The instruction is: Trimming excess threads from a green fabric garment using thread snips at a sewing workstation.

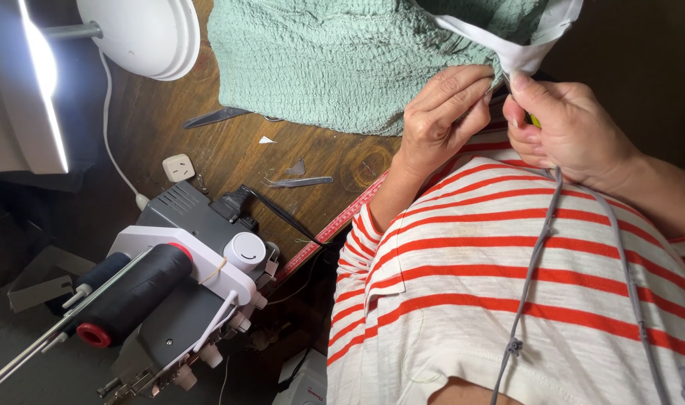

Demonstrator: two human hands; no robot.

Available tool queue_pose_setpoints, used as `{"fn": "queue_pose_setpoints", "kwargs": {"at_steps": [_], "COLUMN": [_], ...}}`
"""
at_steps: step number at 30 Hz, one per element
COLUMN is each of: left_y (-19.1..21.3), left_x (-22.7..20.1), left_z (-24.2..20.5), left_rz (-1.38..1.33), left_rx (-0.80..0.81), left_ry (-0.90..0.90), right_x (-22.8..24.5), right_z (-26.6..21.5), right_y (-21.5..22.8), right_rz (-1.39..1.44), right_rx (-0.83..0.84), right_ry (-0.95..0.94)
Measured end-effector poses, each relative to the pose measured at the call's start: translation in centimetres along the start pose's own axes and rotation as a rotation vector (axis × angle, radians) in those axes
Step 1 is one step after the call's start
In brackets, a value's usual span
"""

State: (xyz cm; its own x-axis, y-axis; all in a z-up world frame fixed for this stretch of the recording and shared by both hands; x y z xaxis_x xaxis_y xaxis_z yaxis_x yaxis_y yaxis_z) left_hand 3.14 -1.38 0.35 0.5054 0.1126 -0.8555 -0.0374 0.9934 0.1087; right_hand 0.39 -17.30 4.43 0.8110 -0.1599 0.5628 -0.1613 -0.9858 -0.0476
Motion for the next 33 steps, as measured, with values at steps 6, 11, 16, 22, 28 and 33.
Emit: {"fn": "queue_pose_setpoints", "kwargs": {"at_steps": [6,11,16,22,28,33], "left_y": [0.1,0.2,0.9,0.9,0.1,1.3], "left_x": [0.6,0.2,0.5,1.0,-0.6,0.7], "left_z": [-0.9,-0.6,-1.2,-2.8,0.0,0.2], "left_rz": [0.002,-0.025,0.104,0.188,0.1,0.054], "left_rx": [-0.056,-0.002,-0.052,0.002,-0.061,-0.102], "left_ry": [0.064,0.163,0.085,0.22,0.271,0.126], "right_x": [-0.3,1.1,3.5,3.1,5.0,7.0], "right_z": [-0.5,-1.0,-0.1,-1.4,2.5,4.6], "right_y": [1.4,4.0,3.5,7.9,1.0,4.0], "right_rz": [0.002,-0.639,-0.811,-0.682,-0.639,-0.715], "right_rx": [0.076,-0.29,-0.077,-0.161,-0.075,0.024], "right_ry": [0.006,1.116,0.383,0.705,0.626,0.897]}}
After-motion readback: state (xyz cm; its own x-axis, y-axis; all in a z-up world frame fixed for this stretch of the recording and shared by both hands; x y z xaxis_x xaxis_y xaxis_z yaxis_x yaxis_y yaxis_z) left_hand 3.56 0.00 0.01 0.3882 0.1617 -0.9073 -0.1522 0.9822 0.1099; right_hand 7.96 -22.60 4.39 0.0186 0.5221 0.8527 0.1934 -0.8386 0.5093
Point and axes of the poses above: each hand's wrist, its own z-axis towards the middle knuckle, its own y-axis out of the back of the hand, x = y × z, the point moved 3 cm from there along z, towards the middle knuckle, and after that the axes turned 14 degrees about -x, right-handed, at the moved point
